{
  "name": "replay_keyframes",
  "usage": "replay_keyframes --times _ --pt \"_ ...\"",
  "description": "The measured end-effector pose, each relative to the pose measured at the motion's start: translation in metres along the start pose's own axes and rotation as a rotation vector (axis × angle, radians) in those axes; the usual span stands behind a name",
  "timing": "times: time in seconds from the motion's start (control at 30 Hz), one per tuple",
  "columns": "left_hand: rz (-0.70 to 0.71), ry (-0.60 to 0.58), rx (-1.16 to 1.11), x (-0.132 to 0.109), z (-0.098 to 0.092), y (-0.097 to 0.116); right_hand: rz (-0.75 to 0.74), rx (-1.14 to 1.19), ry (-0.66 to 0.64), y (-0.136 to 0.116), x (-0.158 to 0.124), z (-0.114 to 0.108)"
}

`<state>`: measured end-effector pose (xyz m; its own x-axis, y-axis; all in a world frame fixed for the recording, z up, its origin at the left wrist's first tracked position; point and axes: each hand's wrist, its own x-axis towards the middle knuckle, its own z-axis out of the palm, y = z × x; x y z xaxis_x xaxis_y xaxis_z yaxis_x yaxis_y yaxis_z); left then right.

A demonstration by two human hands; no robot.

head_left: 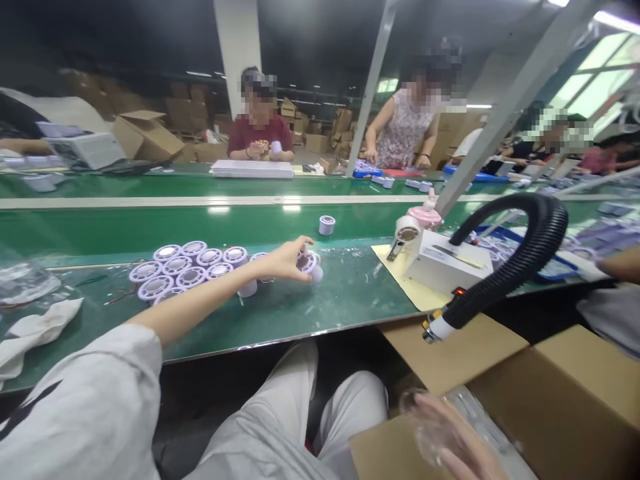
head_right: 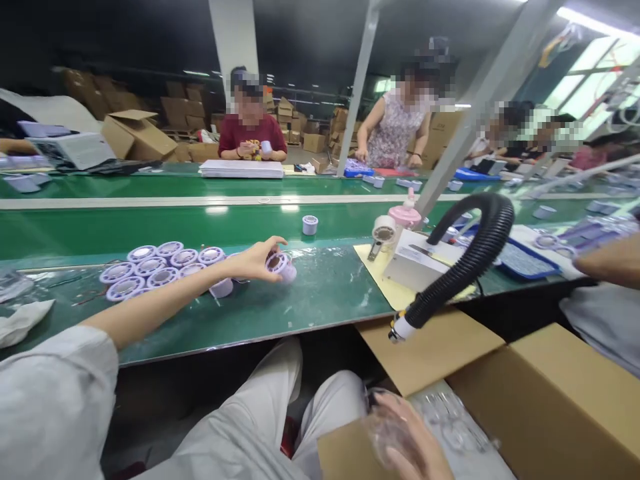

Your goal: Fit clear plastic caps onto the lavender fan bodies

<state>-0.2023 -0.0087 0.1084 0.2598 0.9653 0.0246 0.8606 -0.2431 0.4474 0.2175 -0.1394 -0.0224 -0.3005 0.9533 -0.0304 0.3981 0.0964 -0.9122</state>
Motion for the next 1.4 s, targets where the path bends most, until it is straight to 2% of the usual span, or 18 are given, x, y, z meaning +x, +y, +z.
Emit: replay_keyframes --times 0.07,0.1,0.17,0.23,0.33,0.5,0.6,0.67,0.73,0.83,0.93,1.0,1.1,1.2,1.3,1.4 --pt "0.163 -0.072 -0.148 -0.018 0.024 0.030 -0.283 -0.373 -0.062 -0.041 0.000 0.018" --pt "0.232 -0.130 -0.225 -0.027 0.037 0.044 -0.433 -0.509 -0.028 -0.059 0.002 0.027" --pt "0.323 -0.234 -0.334 -0.043 0.059 0.065 -0.584 -0.729 0.038 -0.088 0.009 0.039" --pt "0.369 -0.298 -0.365 -0.054 0.075 0.078 -0.629 -0.900 0.063 -0.103 0.016 0.046" --pt "0.406 -0.320 -0.370 -0.062 0.089 0.085 -0.592 -1.037 0.021 -0.110 0.018 0.050" --pt "0.419 -0.335 -0.334 -0.066 0.092 0.090 -0.529 -1.056 -0.075 -0.109 0.019 0.054" --pt "0.417 -0.262 -0.330 -0.068 0.089 0.093 -0.442 -1.034 -0.096 -0.109 0.021 0.054" --pt "0.412 -0.202 -0.322 -0.069 0.089 0.095 -0.369 -0.938 -0.109 -0.108 0.021 0.052" --pt "0.386 -0.163 -0.355 -0.071 0.092 0.094 -0.320 -0.797 -0.098 -0.107 0.020 0.051" --pt "0.254 -0.165 -0.507 -0.074 0.103 0.092 -0.304 -0.707 0.045 -0.102 0.017 0.051" --pt "0.140 -0.266 -0.649 -0.079 0.118 0.092 -0.344 -0.746 0.163 -0.095 0.015 0.055" --pt "0.149 -0.342 -0.683 -0.081 0.125 0.092 -0.374 -0.753 0.164 -0.092 0.013 0.055" --pt "0.161 -0.364 -0.707 -0.081 0.132 0.089 -0.426 -0.749 0.179 -0.091 0.007 0.053" --pt "0.033 -0.479 -0.798 -0.078 0.136 0.086 -0.476 -0.790 0.213 -0.093 -0.001 0.052" --pt "-0.095 -0.657 -0.854 -0.077 0.139 0.087 -0.424 -0.882 0.134 -0.093 -0.002 0.059" --pt "-0.088 -0.701 -0.777 -0.077 0.140 0.091 -0.307 -0.890 -0.018 -0.088 0.003 0.066"
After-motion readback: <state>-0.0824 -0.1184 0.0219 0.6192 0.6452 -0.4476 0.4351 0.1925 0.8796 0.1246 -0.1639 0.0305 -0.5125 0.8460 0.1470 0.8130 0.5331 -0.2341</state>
